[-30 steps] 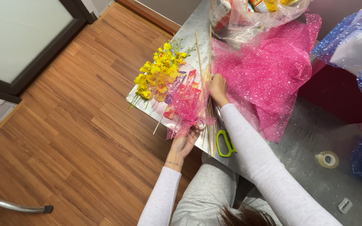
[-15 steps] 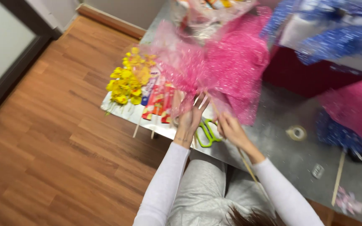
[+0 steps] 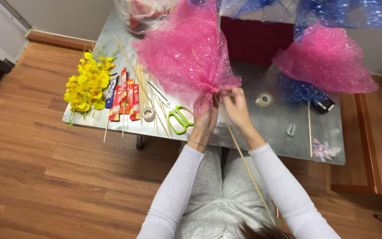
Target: Assembling decorative elements for a gift bouquet using mesh fabric, tape, and wooden sticks
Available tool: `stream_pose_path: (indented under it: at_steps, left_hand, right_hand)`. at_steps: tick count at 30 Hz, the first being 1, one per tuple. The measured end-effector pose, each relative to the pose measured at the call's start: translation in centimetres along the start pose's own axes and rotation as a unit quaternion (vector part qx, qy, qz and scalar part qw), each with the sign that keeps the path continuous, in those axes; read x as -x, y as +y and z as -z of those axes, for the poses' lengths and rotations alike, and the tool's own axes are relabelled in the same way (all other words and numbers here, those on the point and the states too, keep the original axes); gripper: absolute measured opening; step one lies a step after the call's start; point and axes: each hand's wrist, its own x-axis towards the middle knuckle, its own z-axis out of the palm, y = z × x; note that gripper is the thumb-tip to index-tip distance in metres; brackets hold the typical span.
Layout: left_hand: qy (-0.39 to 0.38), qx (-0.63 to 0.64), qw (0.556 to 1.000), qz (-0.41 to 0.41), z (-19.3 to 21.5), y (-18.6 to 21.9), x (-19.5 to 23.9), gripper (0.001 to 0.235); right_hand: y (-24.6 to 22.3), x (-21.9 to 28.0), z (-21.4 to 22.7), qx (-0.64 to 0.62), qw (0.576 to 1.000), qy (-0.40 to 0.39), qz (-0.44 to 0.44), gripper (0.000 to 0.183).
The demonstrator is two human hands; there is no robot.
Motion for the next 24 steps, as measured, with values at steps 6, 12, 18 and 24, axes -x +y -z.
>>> stream_pose_path:
  at_steps: [6, 12, 18, 24]
  left_hand:
    - [-0.014, 0.008, 1.000, -0.013, -1.2, -2.4, 2.2, 0.006]
    - [-0.015, -0.041, 0.999, 0.009, -1.9, -2.2, 2.9, 0.007]
    - [-0.035, -0.046, 0.998, 0.001, -3.7, 0.3, 2.3, 0.009]
    - [-0.081, 0.055, 0.992, 0.075, -3.1, 1.1, 1.3, 0.017]
  right_hand:
    - [-0.3, -4.5, 0.6, -0.342, 0.937, -0.054, -0.057, 0.019]
    - [-1.8, -6.4, 1.4, -0.324, 0.946, 0.006, -0.016, 0.020]
    - [-7.1, -6.8, 3.5, -0.300, 0.950, 0.088, 0.029, 0.021]
    - [-14.2, -5.4, 6.9, -0.157, 0.986, 0.043, 0.025, 0.034]
